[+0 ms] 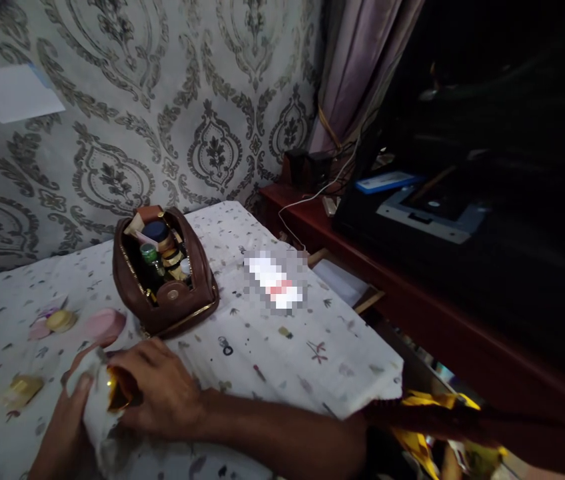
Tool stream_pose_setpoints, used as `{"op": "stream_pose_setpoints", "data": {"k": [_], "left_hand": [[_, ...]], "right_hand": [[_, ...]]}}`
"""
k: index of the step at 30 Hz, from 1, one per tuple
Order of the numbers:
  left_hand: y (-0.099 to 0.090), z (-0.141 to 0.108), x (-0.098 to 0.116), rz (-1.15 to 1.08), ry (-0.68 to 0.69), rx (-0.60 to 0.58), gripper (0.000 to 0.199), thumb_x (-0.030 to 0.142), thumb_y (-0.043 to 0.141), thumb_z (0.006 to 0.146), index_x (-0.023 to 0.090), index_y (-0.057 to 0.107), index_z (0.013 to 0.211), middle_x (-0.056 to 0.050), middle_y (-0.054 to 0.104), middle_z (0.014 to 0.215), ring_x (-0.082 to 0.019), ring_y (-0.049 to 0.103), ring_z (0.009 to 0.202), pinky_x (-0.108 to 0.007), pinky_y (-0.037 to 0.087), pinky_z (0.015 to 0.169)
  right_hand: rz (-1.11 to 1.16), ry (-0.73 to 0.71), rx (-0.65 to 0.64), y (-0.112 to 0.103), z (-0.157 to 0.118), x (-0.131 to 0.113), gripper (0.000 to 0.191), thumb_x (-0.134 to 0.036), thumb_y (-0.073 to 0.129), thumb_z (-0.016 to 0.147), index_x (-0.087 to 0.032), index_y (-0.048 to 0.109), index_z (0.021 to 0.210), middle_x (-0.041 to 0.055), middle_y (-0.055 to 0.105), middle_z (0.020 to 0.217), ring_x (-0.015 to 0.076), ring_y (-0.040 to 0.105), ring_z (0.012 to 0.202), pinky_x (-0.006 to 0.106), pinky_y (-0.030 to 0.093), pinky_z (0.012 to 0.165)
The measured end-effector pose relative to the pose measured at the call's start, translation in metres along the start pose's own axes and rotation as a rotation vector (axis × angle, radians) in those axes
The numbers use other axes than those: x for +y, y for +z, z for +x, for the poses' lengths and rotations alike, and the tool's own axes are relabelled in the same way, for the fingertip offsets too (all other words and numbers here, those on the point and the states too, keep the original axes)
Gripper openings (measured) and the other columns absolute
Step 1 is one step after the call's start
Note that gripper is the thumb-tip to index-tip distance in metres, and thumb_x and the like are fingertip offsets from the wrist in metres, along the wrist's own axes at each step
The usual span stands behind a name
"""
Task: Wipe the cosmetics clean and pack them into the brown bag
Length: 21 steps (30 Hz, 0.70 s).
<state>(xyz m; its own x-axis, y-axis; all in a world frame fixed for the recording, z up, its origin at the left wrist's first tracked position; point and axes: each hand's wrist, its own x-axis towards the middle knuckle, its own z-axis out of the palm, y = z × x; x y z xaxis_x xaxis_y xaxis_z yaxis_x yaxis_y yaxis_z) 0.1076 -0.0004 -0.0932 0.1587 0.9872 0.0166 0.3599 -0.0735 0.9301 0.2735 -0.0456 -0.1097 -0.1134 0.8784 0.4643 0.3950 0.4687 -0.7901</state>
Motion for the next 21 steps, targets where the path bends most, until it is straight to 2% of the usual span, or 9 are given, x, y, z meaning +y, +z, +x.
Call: {"op": "stream_pose_setpoints", "data": {"k": [2, 4, 7, 10, 12, 14, 17, 21], "left_hand": [[0.009, -0.014, 0.007, 0.02, 0.051, 0.013, 0.054, 0.053, 0.058, 0.082, 0.025, 0.056, 0.127, -0.006, 0.064, 0.126, -0.028, 0.057, 0.121, -0.036, 0.046, 0.104], [0.017, -0.024, 0.011, 0.034, 0.075, 0.021, 0.06, 0.051, 0.06, 0.082, 0.023, 0.049, 0.135, -0.007, 0.06, 0.132, -0.027, 0.057, 0.121, -0.034, 0.045, 0.103], [0.021, -0.025, 0.012, 0.038, 0.082, 0.011, 0.058, 0.051, 0.062, 0.081, 0.022, 0.051, 0.13, -0.007, 0.063, 0.122, -0.026, 0.061, 0.108, -0.032, 0.049, 0.091], [0.017, -0.017, 0.008, 0.042, 0.108, -0.033, 0.049, 0.053, 0.06, 0.083, 0.021, 0.057, 0.12, -0.006, 0.067, 0.107, -0.024, 0.063, 0.091, -0.031, 0.051, 0.079], [0.012, -0.011, 0.006, 0.052, 0.111, -0.012, 0.044, 0.054, 0.056, 0.086, 0.02, 0.061, 0.114, -0.006, 0.067, 0.106, -0.024, 0.063, 0.093, -0.031, 0.051, 0.081], [0.009, -0.006, 0.005, 0.052, 0.099, 0.063, 0.041, 0.053, 0.053, 0.089, 0.021, 0.063, 0.112, -0.006, 0.067, 0.109, -0.023, 0.062, 0.1, -0.03, 0.049, 0.089], [0.006, -0.001, 0.005, 0.004, 0.091, 0.129, 0.041, 0.053, 0.051, 0.09, 0.021, 0.063, 0.112, -0.004, 0.068, 0.105, -0.021, 0.062, 0.097, -0.029, 0.048, 0.09], [0.004, 0.002, 0.008, -0.086, 0.08, 0.082, 0.047, 0.054, 0.054, 0.088, 0.02, 0.059, 0.12, -0.002, 0.068, 0.093, -0.017, 0.063, 0.081, -0.026, 0.051, 0.076]], "right_hand": [[0.031, 0.069, 0.025, 0.001, 0.0, 0.001, 0.058, -0.025, 0.074, 0.07, -0.023, 0.056, 0.125, 0.005, 0.065, 0.11, 0.0217, 0.06, 0.101, 0.032, 0.049, 0.09], [0.059, 0.104, 0.054, 0.001, 0.0, 0.001, 0.055, -0.024, 0.07, 0.072, -0.022, 0.056, 0.125, 0.005, 0.065, 0.108, 0.0211, 0.06, 0.098, 0.031, 0.05, 0.088], [0.078, 0.116, 0.06, 0.002, -0.002, 0.002, 0.052, -0.024, 0.067, 0.073, -0.021, 0.057, 0.123, 0.0064, 0.064, 0.108, 0.0217, 0.06, 0.097, 0.033, 0.051, 0.087], [0.085, 0.094, 0.021, 0.004, -0.003, 0.005, 0.062, -0.017, 0.065, 0.071, -0.02, 0.052, 0.131, 0.0087, 0.061, 0.115, 0.0223, 0.06, 0.101, 0.033, 0.052, 0.086], [0.099, 0.05, -0.007, 0.005, -0.003, 0.007, 0.071, -0.013, 0.064, 0.071, -0.02, 0.046, 0.139, 0.0089, 0.06, 0.116, 0.0218, 0.058, 0.104, 0.033, 0.051, 0.089], [0.122, 0.004, -0.039, 0.006, -0.003, 0.01, 0.075, -0.012, 0.064, 0.073, -0.021, 0.041, 0.144, 0.008, 0.059, 0.116, 0.0207, 0.058, 0.106, 0.033, 0.05, 0.093], [0.15, -0.024, -0.053, 0.006, -0.002, 0.011, 0.069, -0.014, 0.065, 0.079, -0.022, 0.042, 0.144, 0.0077, 0.058, 0.116, 0.0199, 0.057, 0.107, 0.034, 0.049, 0.095], [0.178, 0.02, -0.043, 0.005, 0.001, 0.008, 0.058, -0.016, 0.069, 0.08, -0.022, 0.052, 0.135, 0.0072, 0.059, 0.116, 0.0193, 0.059, 0.106, 0.033, 0.05, 0.092]]}}
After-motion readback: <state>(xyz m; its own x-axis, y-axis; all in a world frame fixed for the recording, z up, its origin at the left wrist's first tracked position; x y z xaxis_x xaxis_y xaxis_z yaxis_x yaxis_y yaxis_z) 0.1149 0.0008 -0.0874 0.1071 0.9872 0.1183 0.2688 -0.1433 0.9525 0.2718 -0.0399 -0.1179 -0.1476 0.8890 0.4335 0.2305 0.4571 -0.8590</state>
